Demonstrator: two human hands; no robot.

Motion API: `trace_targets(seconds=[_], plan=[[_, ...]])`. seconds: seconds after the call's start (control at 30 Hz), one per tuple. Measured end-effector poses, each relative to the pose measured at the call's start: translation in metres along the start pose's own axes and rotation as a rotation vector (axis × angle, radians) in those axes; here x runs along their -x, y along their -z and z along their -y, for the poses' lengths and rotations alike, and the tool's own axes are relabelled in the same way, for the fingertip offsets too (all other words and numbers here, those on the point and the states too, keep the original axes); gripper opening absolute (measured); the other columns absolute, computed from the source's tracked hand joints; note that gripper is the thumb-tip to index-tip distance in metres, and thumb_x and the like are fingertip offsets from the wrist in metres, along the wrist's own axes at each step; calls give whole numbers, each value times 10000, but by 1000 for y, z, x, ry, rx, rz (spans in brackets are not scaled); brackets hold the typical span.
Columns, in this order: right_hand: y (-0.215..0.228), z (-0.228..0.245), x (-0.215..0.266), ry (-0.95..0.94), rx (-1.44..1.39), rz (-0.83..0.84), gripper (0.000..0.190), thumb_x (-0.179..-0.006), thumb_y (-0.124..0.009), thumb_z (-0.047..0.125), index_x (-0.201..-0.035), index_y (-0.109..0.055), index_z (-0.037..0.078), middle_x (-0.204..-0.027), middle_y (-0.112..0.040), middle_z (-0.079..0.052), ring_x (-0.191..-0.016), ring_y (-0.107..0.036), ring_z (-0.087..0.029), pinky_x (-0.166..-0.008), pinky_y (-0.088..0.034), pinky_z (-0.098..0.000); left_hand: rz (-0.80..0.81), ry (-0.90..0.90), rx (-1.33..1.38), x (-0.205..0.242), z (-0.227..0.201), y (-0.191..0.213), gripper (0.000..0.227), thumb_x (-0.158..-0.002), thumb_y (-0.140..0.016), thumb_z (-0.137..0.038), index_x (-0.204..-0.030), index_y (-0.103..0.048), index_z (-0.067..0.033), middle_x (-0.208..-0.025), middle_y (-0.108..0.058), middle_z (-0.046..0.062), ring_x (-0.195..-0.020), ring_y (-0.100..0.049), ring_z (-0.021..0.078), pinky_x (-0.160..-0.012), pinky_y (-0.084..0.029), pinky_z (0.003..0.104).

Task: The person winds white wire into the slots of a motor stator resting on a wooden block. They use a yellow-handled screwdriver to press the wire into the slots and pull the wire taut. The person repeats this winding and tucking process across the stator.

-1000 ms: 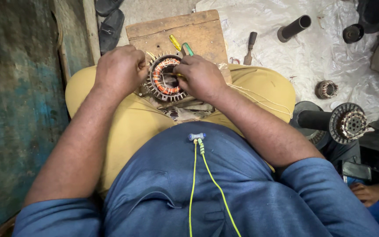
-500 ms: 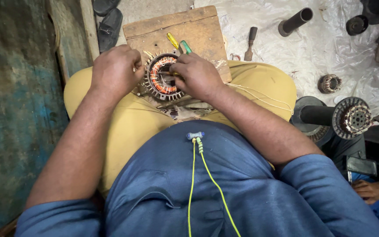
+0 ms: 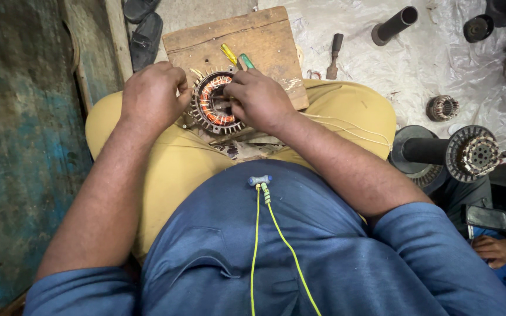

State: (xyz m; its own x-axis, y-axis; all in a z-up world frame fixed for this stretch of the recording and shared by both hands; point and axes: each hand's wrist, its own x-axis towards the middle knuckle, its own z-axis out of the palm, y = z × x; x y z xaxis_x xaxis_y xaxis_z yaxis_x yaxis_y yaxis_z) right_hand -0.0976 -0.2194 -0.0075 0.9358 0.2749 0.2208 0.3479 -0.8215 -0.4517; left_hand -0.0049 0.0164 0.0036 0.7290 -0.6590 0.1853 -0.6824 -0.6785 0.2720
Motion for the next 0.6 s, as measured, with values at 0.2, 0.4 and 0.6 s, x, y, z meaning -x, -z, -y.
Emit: trace_targets(seconds=[0.2, 0.4, 0.6], plan=[[-3, -2, 3, -2, -2, -4, 214, -833, -756, 164, -1034, -724, 98, -1047, -651, -85, -1010, -632, -305, -851, -547, -439, 10, 1, -4, 1, 2, 1, 121, -850, -791, -188, -821, -709, -103, -860, -674, 81, -860, -689, 296, -757, -552, 446], [-5, -2, 3, -7, -5, 2, 231, -825, -749, 159, -1047, -724, 101, -1058, -650, -82, -1018, -629, -303, -858, -546, -437, 23, 11, -12, 0, 2, 2, 117, -868, -789, -190, -832, -714, -109, -869, -675, 81, -873, -689, 293, -768, -554, 444], [-5, -3, 3, -23, -15, 2, 211, -840, -750, 160, -1041, -727, 101, -1053, -652, -77, -1015, -629, -297, -864, -547, -435, 45, 21, -27, -1, 2, 2, 128, -860, -790, -195, -820, -711, -104, -863, -676, 79, -871, -694, 285, -767, -557, 442]])
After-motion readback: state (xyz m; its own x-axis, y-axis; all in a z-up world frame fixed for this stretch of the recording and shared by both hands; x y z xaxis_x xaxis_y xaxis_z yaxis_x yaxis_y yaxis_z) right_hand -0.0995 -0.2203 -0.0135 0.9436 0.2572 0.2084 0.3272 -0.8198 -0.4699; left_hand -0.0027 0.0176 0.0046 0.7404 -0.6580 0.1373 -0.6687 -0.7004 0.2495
